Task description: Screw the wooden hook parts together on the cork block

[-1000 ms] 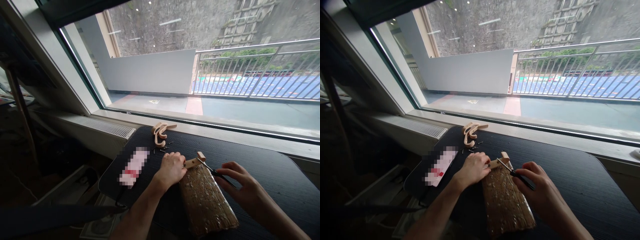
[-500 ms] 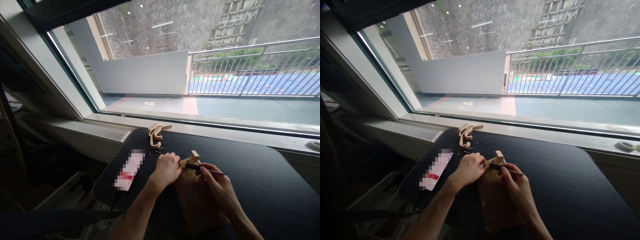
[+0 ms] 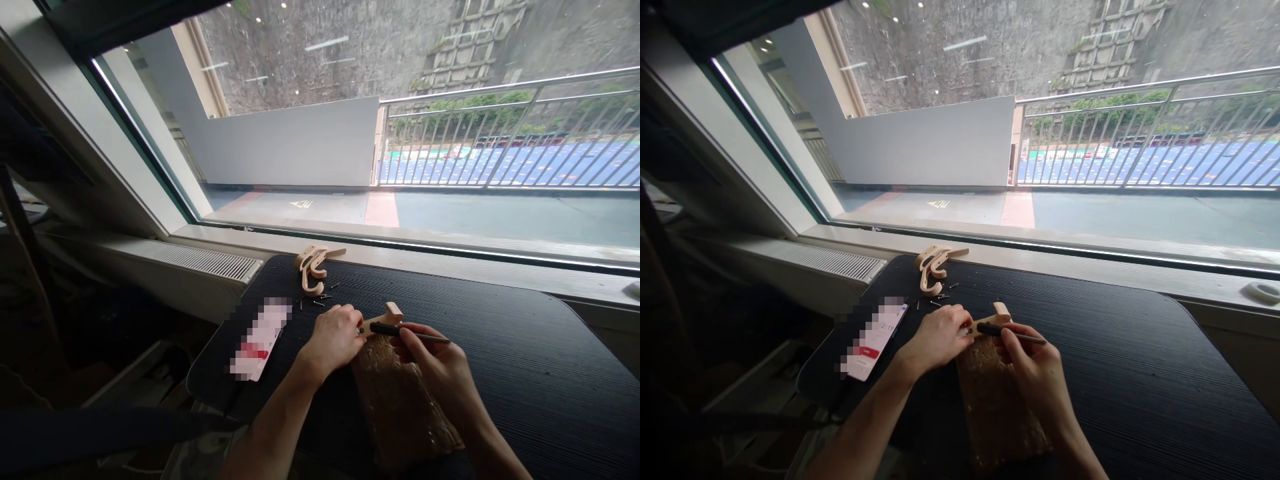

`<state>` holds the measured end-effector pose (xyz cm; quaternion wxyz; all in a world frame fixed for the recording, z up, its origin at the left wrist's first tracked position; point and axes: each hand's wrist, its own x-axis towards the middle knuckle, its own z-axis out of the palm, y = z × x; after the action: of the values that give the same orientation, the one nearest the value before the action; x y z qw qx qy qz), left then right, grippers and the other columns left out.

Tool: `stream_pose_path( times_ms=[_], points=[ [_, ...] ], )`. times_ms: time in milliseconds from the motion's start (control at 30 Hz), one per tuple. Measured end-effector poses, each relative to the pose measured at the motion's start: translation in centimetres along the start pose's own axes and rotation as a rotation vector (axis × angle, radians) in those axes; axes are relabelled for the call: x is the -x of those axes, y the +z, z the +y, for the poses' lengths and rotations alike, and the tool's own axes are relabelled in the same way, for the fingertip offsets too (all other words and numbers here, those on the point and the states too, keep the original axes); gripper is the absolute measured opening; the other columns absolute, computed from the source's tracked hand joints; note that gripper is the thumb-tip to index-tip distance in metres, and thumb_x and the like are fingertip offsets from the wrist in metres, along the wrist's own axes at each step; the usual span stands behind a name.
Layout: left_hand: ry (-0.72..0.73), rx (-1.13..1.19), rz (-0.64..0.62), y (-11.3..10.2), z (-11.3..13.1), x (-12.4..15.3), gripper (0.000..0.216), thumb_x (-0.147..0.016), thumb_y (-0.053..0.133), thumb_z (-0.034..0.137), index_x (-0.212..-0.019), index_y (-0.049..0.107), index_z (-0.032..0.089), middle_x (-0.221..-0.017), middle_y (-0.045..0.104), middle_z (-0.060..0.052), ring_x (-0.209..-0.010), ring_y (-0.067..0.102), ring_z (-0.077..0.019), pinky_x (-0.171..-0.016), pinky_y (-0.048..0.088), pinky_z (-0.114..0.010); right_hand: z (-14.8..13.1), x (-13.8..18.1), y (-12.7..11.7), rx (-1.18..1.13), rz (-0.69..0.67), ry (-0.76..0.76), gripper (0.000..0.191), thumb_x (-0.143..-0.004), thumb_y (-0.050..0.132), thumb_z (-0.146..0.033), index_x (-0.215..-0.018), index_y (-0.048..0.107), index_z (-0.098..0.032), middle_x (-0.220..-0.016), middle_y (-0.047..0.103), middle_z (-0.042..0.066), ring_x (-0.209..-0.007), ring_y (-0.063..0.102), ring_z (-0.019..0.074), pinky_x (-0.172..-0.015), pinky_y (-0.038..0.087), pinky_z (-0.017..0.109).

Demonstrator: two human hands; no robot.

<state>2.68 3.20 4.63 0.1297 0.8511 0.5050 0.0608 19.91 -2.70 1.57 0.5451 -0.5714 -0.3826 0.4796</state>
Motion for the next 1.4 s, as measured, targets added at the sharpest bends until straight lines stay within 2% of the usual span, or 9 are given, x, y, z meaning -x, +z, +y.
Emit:
stream_pose_path(
  times_ms=[133,300,433,600,767,900,1067,1267,1400],
  points=[
    [0.001,0.000,0.002,0.0,0.0,-0.1,0.017,-0.079,0.056,0.032,-0.091,0.063,0.022,-0.093,0.063,-0.004,-0.090,0.059,-0.0199,-0.080,0.047,-0.029,0.1,0.0,0.4,-0.032,-0.052,0.028,0.041,-0.066,0.072,-0.047,-0.092,0.066,-0.016,-0.073,0.072,0.007,-0.069,0.068,0.0229,-0.064,0.056,0.034],
    [0.022,-0.026,0.015,0.2,-0.2,-0.1,0.016,-0.080,0.054,0.031,-0.089,0.063,0.021,-0.091,0.063,-0.004,-0.089,0.059,-0.0196,-0.079,0.047,-0.029,0.0,-0.1,0.3,0.016,0.024,-0.008,0.041,-0.067,0.071,-0.048,-0.091,0.067,-0.015,-0.072,0.072,0.007,-0.066,0.067,0.0215,-0.062,0.055,0.032],
    [0.026,-0.012,0.022,0.3,-0.3,-0.2,0.016,-0.079,0.056,0.031,-0.090,0.064,0.022,-0.091,0.064,-0.004,-0.089,0.060,-0.0202,-0.079,0.047,-0.030,0.4,-0.3,0.3,0.005,-0.075,0.010,0.042,-0.068,0.070,-0.048,-0.094,0.065,-0.015,-0.073,0.072,0.007,-0.069,0.067,0.0229,-0.064,0.055,0.033],
    [0.038,-0.003,0.023,0.3,-0.5,-0.2,0.016,-0.077,0.058,0.031,-0.088,0.064,0.021,-0.090,0.064,-0.004,-0.087,0.060,-0.0196,-0.078,0.048,-0.029,0.4,-0.4,0.2,0.024,0.023,-0.041,0.041,-0.070,0.068,-0.049,-0.093,0.066,-0.015,-0.073,0.072,0.007,-0.068,0.067,0.0215,-0.063,0.055,0.032],
    [0.023,0.010,0.003,0.1,-0.6,-0.2,0.017,-0.078,0.058,0.031,-0.089,0.065,0.021,-0.091,0.064,-0.004,-0.088,0.060,-0.0192,-0.079,0.047,-0.028,-0.1,-0.5,0.4,0.019,-0.087,0.007,0.044,-0.065,0.070,-0.051,-0.090,0.066,-0.016,-0.071,0.071,0.007,-0.065,0.066,0.0230,-0.062,0.055,0.034],
    [0.020,0.029,-0.008,-0.1,-0.5,-0.1,0.017,-0.079,0.056,0.031,-0.089,0.065,0.020,-0.092,0.064,-0.004,-0.089,0.060,-0.0190,-0.079,0.047,-0.027,-0.3,-0.5,0.1,0.034,0.034,-0.066,0.040,-0.071,0.067,-0.049,-0.092,0.066,-0.015,-0.071,0.071,0.007,-0.064,0.065,0.0201,-0.060,0.053,0.031],
    [0.002,0.031,-0.003,-0.1,-0.5,-0.1,0.018,-0.077,0.058,0.030,-0.089,0.065,0.020,-0.092,0.065,-0.004,-0.089,0.060,-0.0196,-0.081,0.046,-0.028,0.3,-0.4,0.8,0.032,-0.085,0.002,0.039,-0.070,0.067,-0.049,-0.091,0.065,-0.016,-0.069,0.070,0.005,-0.062,0.065,0.0212,-0.059,0.053,0.032],
    [0.043,-0.002,0.029,0.3,-0.8,0.0,0.017,-0.080,0.053,0.032,-0.086,0.065,0.020,-0.089,0.064,-0.004,-0.086,0.060,-0.0191,-0.077,0.047,-0.027,0.5,-0.8,0.7,0.052,-0.089,-0.022,0.038,-0.075,0.064,-0.048,-0.095,0.064,-0.016,-0.071,0.070,0.005,-0.064,0.064,0.0200,-0.060,0.052,0.032],
    [0.049,-0.025,0.031,0.3,-0.9,0.0,0.017,-0.080,0.054,0.032,-0.084,0.064,0.020,-0.088,0.064,-0.005,-0.085,0.060,-0.0191,-0.076,0.047,-0.028,0.0,-1.0,0.9,0.108,-0.184,-0.074,0.035,-0.076,0.062,-0.047,-0.092,0.064,-0.016,-0.066,0.068,0.004,-0.061,0.062,0.0188,-0.057,0.050,0.030]
  ],
)
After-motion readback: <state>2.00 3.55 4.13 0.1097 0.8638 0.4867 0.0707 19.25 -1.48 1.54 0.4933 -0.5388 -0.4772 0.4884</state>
